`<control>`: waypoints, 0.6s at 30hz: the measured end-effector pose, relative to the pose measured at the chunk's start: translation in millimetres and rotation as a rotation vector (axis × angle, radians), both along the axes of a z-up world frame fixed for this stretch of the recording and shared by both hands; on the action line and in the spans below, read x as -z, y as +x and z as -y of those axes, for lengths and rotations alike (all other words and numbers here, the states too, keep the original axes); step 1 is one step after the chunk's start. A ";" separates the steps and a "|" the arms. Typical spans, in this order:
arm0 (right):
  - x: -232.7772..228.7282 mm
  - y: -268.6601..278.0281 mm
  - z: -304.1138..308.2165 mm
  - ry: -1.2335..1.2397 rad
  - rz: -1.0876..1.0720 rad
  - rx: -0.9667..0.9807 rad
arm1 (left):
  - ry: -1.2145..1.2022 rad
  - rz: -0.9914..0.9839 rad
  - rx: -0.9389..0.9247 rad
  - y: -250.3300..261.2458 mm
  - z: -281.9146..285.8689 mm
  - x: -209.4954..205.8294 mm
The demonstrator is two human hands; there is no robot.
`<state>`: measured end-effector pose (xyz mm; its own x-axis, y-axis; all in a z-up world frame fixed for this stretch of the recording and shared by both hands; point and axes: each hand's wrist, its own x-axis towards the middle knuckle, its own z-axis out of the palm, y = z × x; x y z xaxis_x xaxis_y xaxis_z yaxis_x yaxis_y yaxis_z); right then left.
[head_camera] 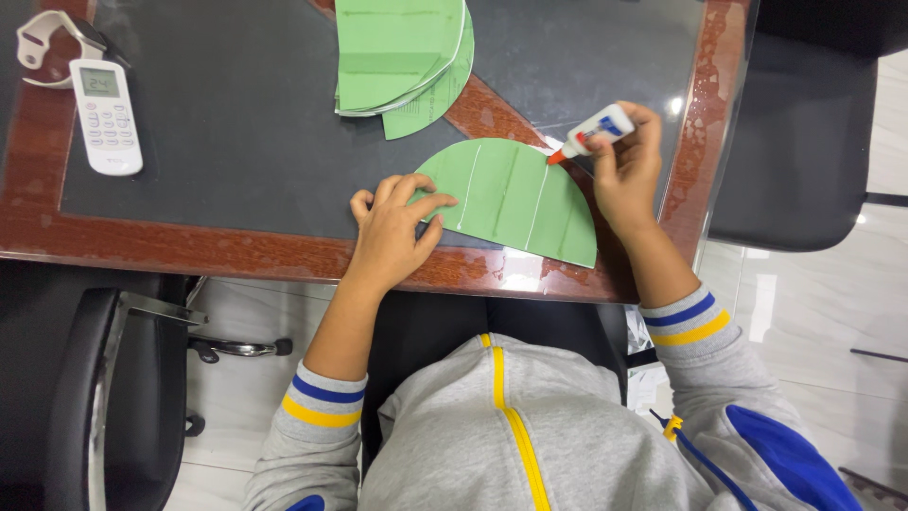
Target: The person constructs a paper decoration by applying glue to semi-circular green paper pieces and stacking them together.
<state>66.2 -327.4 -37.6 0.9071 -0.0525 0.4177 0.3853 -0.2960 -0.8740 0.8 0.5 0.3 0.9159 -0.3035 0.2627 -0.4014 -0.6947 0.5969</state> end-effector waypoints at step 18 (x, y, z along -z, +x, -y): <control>-34.2 3.3 26.2 2.221 -0.932 -0.207 | -0.066 -0.136 -0.710 160.8 -60.1 7.7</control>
<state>69.5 -353.6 -3.3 0.7944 0.4087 -0.4492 -0.2297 0.8869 0.4008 161.6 60.5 -7.4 0.9121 0.3891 0.1294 0.2141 -0.7209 0.6591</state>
